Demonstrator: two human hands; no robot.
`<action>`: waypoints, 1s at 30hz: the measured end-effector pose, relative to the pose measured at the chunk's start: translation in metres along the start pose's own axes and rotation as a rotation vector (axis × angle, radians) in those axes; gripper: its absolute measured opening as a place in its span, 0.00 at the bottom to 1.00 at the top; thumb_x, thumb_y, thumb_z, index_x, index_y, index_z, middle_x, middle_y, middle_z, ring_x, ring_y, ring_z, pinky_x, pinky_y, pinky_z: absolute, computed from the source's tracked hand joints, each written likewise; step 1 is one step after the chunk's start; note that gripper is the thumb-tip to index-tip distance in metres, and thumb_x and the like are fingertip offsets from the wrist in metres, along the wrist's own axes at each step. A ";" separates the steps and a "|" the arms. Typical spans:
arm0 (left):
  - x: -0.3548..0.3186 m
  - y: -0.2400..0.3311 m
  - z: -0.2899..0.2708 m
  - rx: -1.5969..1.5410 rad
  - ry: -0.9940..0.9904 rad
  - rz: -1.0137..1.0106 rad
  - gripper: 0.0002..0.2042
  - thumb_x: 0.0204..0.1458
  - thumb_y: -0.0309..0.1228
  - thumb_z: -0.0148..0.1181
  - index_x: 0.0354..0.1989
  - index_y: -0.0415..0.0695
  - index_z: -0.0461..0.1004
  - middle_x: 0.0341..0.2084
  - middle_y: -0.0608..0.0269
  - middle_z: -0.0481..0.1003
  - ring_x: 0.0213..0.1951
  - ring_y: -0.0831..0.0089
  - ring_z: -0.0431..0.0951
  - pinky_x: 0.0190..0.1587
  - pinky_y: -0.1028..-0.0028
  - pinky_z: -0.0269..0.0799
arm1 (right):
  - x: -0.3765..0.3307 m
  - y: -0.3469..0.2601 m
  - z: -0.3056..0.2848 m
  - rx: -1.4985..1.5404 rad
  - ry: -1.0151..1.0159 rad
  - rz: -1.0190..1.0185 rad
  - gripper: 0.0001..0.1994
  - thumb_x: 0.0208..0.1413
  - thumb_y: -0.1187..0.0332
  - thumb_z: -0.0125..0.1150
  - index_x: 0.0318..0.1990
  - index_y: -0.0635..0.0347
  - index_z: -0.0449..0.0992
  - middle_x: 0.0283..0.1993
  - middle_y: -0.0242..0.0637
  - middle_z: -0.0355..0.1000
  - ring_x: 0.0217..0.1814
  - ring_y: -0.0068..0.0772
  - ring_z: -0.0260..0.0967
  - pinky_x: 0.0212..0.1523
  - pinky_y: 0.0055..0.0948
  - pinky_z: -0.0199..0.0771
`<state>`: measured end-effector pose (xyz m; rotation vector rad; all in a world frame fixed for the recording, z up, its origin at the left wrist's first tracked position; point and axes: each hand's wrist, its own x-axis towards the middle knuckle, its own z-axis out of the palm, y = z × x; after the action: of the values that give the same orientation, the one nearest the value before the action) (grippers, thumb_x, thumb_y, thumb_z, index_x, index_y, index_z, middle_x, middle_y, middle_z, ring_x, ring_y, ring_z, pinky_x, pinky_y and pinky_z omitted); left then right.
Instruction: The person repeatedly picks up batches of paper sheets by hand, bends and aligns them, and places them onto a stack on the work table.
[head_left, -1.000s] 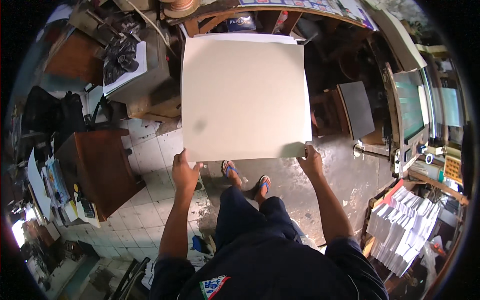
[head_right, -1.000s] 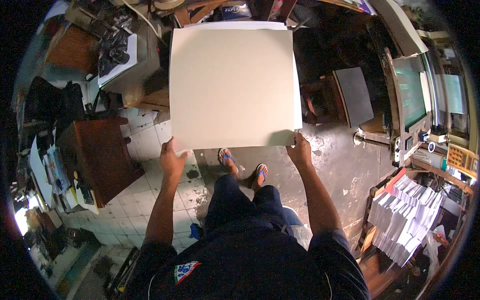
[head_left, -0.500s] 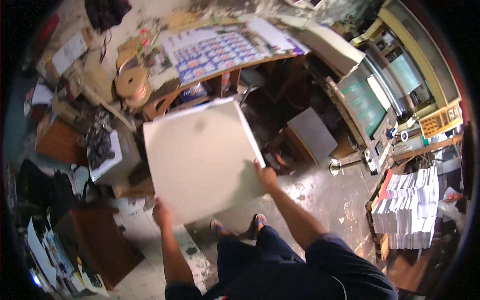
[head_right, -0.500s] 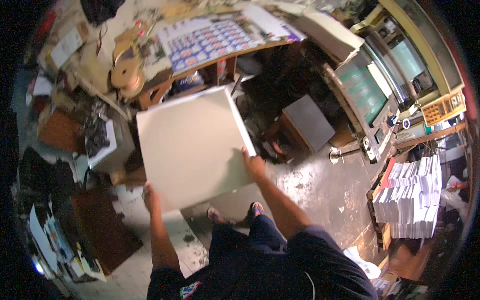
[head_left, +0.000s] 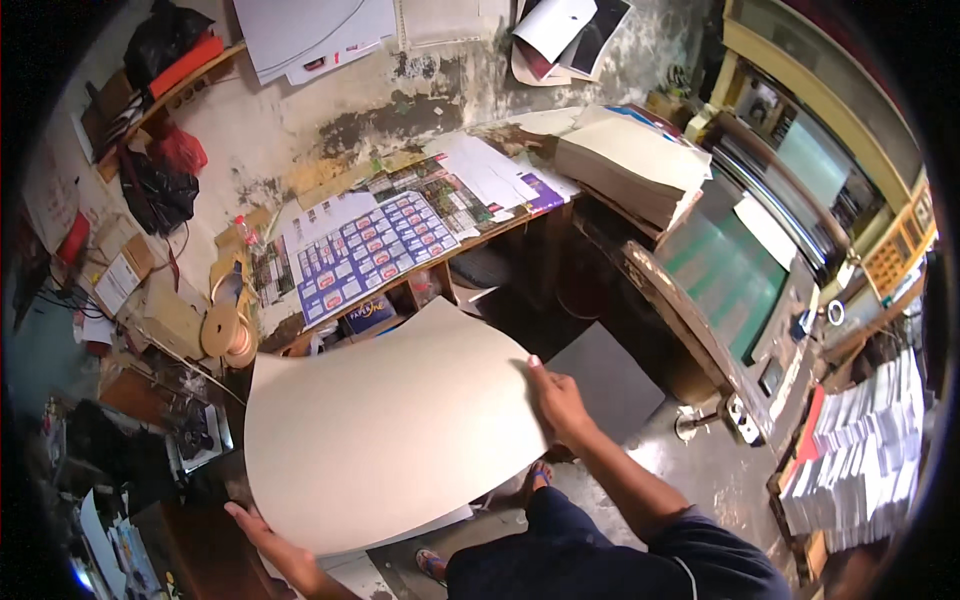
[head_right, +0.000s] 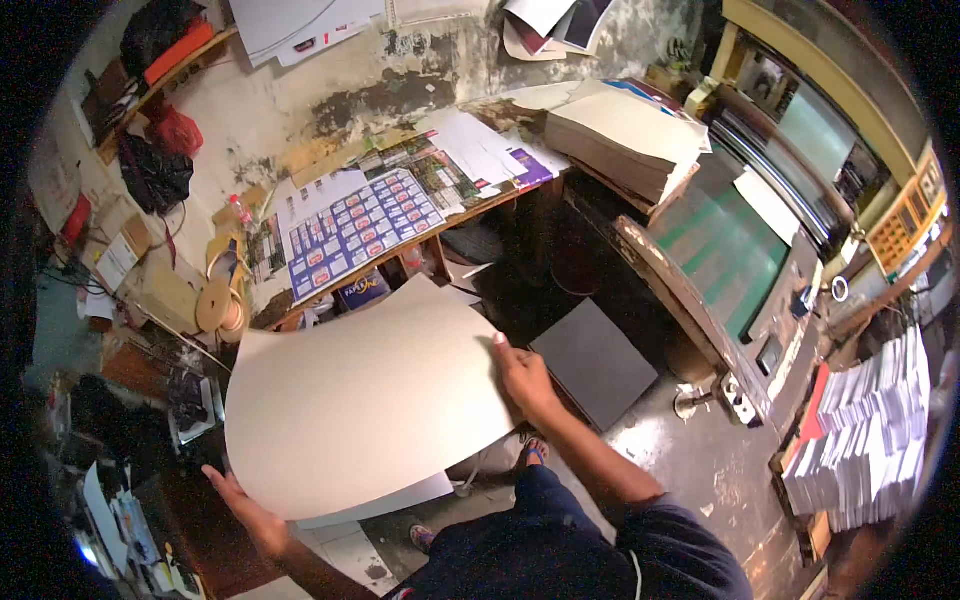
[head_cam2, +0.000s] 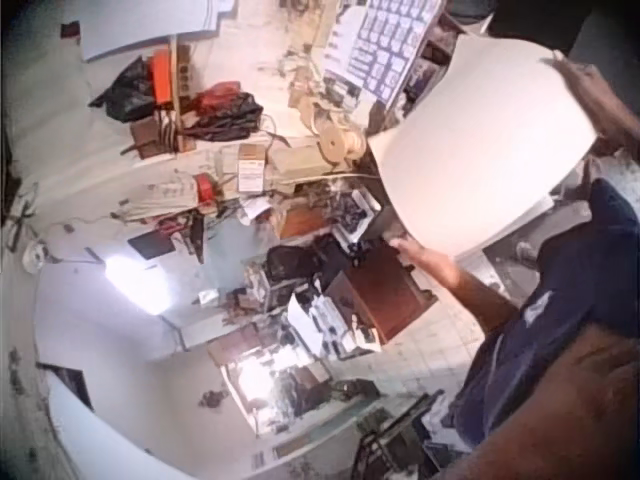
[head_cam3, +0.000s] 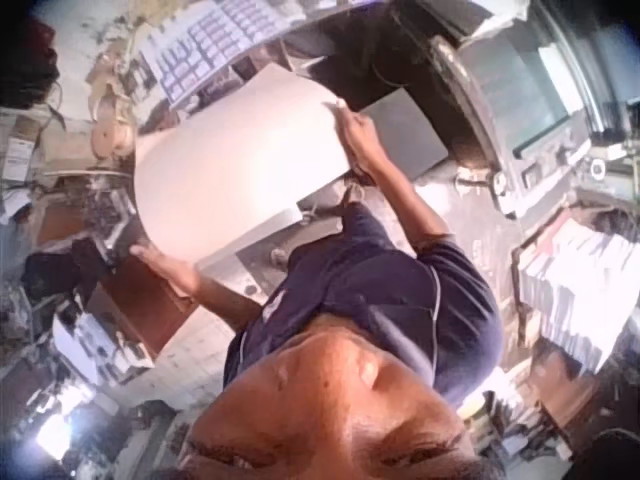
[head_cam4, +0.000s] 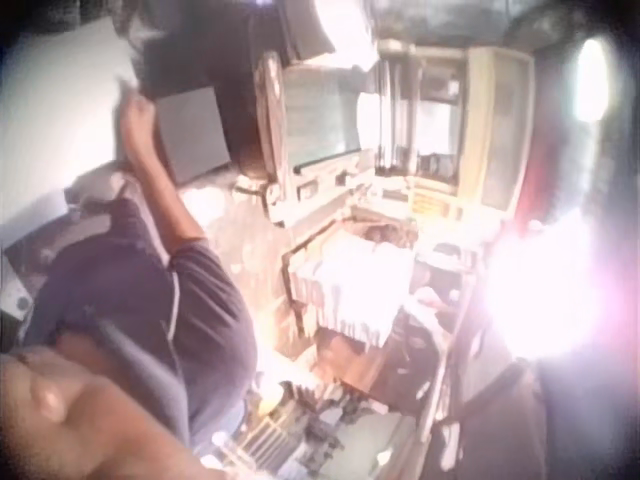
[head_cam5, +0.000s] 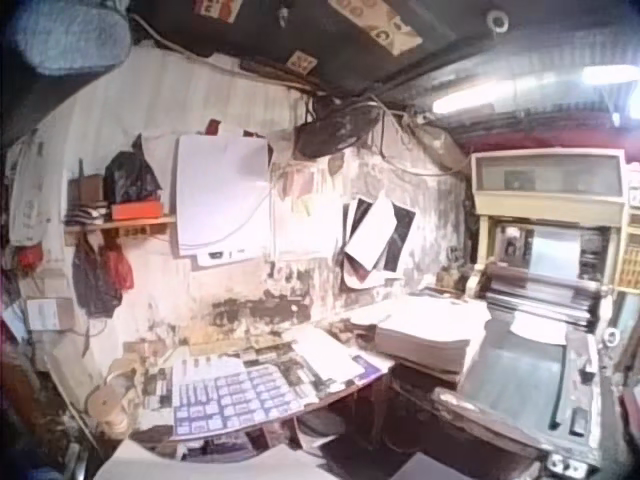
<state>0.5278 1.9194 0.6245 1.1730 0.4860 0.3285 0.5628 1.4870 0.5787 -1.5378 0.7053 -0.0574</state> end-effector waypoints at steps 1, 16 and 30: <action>-0.013 0.004 0.029 0.002 -0.014 0.047 0.43 0.55 0.68 0.43 0.56 0.33 0.70 0.51 0.52 0.74 0.54 0.63 0.72 0.59 0.66 0.63 | 0.012 -0.005 -0.019 0.020 0.001 0.030 0.35 0.61 0.38 0.52 0.31 0.72 0.77 0.22 0.33 0.67 0.27 0.24 0.62 0.29 0.28 0.66; 0.010 -0.012 0.296 0.211 0.011 0.179 0.33 0.57 0.55 0.55 0.56 0.34 0.70 0.52 0.55 0.73 0.52 0.66 0.73 0.54 0.69 0.68 | 0.200 -0.186 -0.172 -0.045 0.017 -0.551 0.29 0.64 0.43 0.51 0.28 0.66 0.74 0.22 0.24 0.64 0.26 0.16 0.54 0.27 0.22 0.57; 0.169 0.021 0.421 -0.471 0.019 0.634 0.27 0.64 0.50 0.40 0.46 0.35 0.74 0.39 0.56 0.79 0.44 0.67 0.77 0.55 0.68 0.67 | 0.329 -0.314 -0.105 0.851 0.115 -0.742 0.30 0.64 0.44 0.48 0.59 0.63 0.67 0.53 0.43 0.72 0.53 0.35 0.71 0.52 0.33 0.73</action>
<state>0.8927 1.6742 0.7398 0.8344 0.0265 0.9472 0.9030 1.2200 0.7544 -0.8877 0.1070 -0.8924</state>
